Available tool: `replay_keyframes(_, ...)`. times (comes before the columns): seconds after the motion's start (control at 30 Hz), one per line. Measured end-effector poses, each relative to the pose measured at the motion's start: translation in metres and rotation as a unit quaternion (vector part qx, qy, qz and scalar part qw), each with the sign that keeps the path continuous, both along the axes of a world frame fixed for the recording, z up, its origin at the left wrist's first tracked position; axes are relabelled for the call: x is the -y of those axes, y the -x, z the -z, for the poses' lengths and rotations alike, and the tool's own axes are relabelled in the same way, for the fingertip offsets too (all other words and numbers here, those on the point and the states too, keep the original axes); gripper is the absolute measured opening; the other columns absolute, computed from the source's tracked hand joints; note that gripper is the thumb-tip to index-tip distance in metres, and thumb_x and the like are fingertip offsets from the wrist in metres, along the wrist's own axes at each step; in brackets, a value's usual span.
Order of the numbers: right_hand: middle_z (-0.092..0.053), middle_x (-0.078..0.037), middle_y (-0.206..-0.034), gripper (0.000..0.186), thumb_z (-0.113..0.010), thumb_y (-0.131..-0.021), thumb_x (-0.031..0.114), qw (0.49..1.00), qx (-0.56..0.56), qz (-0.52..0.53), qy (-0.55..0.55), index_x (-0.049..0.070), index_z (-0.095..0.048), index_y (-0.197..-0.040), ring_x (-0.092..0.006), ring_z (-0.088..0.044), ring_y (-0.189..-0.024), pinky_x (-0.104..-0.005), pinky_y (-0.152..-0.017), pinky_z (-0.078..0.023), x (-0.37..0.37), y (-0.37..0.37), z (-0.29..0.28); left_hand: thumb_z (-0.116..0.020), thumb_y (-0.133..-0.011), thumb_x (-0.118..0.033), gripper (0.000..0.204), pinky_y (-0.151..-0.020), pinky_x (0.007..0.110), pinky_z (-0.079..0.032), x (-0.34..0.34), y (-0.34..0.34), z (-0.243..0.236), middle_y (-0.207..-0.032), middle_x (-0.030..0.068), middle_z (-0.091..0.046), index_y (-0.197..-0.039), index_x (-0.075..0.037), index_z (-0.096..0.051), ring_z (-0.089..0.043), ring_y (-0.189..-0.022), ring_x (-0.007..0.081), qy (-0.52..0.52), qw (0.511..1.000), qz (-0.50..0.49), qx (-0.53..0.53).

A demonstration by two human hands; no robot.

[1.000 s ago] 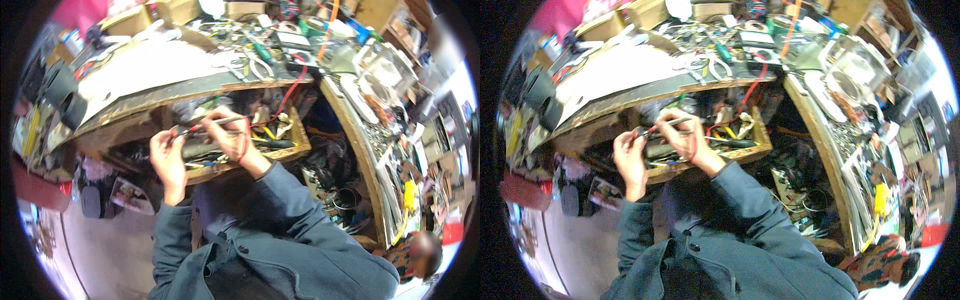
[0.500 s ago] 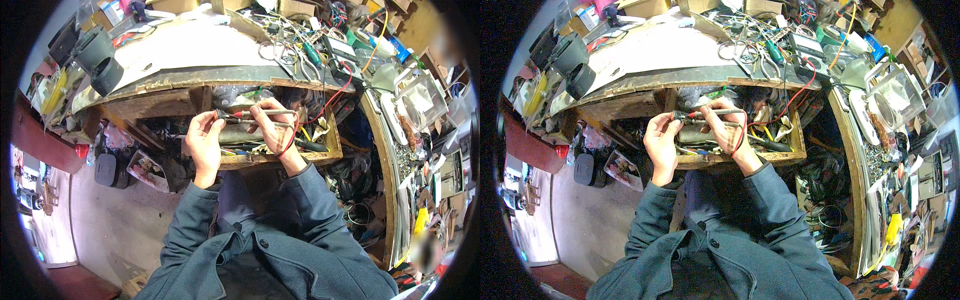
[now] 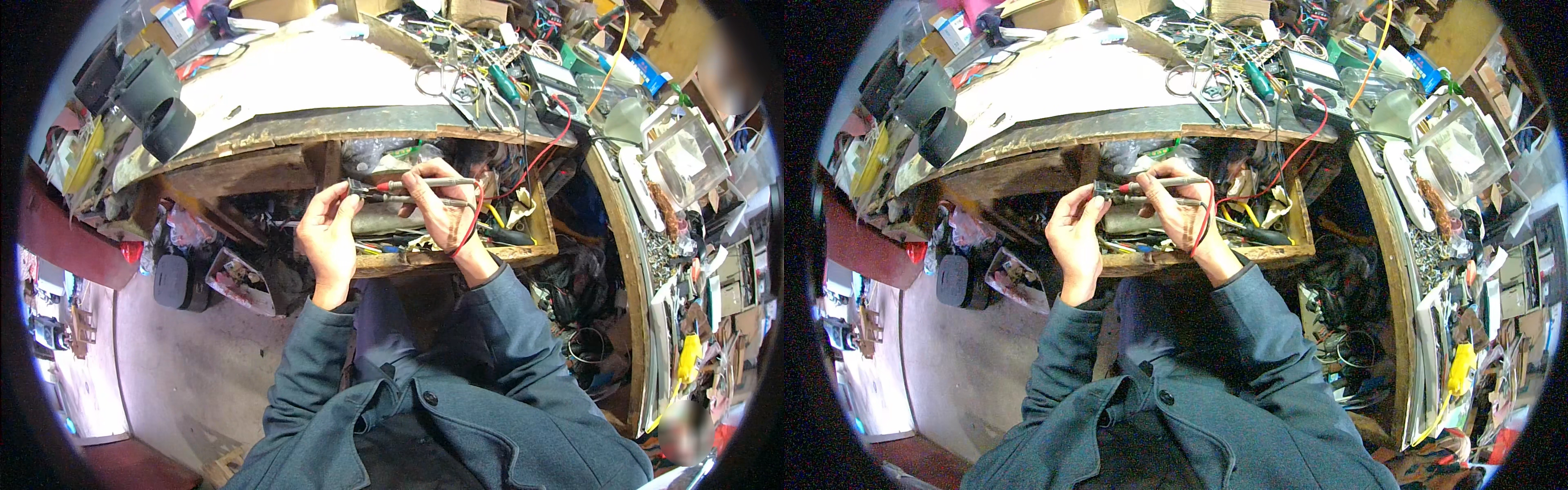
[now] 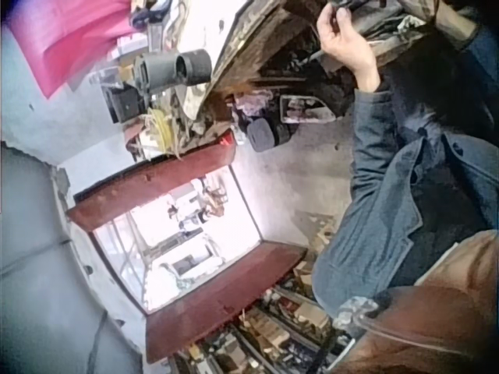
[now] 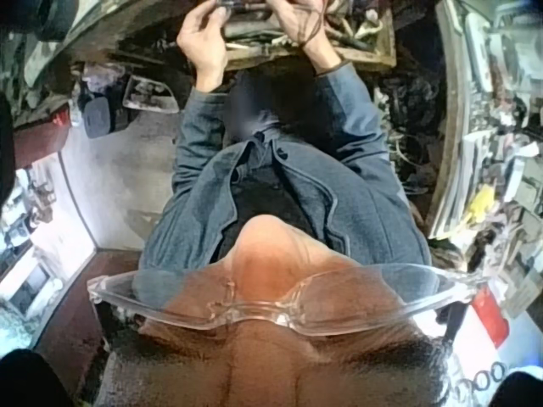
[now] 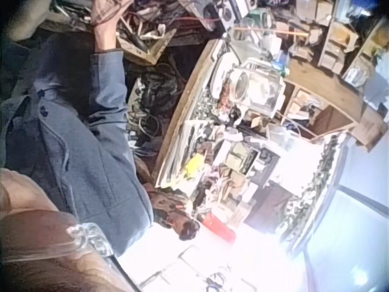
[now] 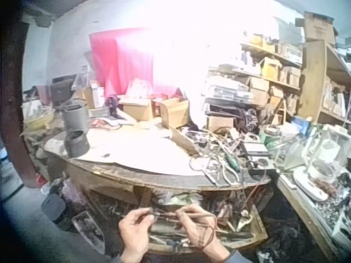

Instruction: The person works at a cluttered workbench, using a multimeter to test a small electronic component. They then use a screwdriver to adjust parts within a wooden drawer and handle various wires and tools throughout the process.

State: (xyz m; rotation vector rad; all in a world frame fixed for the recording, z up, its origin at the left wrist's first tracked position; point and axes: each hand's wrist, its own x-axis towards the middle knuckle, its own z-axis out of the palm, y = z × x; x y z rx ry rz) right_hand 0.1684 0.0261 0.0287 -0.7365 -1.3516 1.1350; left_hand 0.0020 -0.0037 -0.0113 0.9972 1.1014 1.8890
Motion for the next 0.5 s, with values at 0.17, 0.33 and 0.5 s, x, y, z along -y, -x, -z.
replay_keyframes(0.17,-0.069,-0.006,-0.079,0.015,-0.066,-0.098,0.014,1.0,0.006,0.0,-0.004,-0.001,-0.067,-0.098,-0.0112,-0.065,-0.064,-0.0262,-0.055,-0.052,-0.0015,0.0018,0.0005,-0.068,-0.089,0.008,0.024,-0.087,0.029,-0.056,-0.0004,0.0,-0.0014,-0.106,0.0087,-0.069,-0.111,0.003,-0.065,-0.066,-0.097,0.0149,0.004,0.999,-0.03,-0.023)
replay_keyframes(0.33,-0.07,-0.004,-0.082,0.012,-0.067,-0.097,0.014,1.0,0.008,-0.003,0.004,0.002,-0.067,-0.098,-0.0083,-0.061,-0.066,-0.0242,-0.057,-0.051,-0.0011,-0.0001,-0.0005,-0.069,-0.087,0.01,0.023,-0.087,0.028,-0.055,-0.0031,0.0001,0.0024,-0.106,0.0077,-0.069,-0.107,0.0,-0.063,-0.065,-0.096,0.0141,-0.009,1.0,-0.029,-0.001)
replay_keyframes(0.5,-0.068,-0.003,-0.083,0.012,-0.067,-0.098,0.013,1.0,0.006,-0.012,0.016,0.001,-0.066,-0.096,-0.0078,-0.061,-0.068,-0.0246,-0.056,-0.05,-0.002,-0.003,-0.0008,-0.07,-0.087,0.009,0.022,-0.087,0.027,-0.055,-0.0036,-0.0003,0.0003,-0.104,0.0095,-0.069,-0.106,0.001,-0.064,-0.066,-0.093,0.0146,-0.02,1.0,-0.019,0.014)
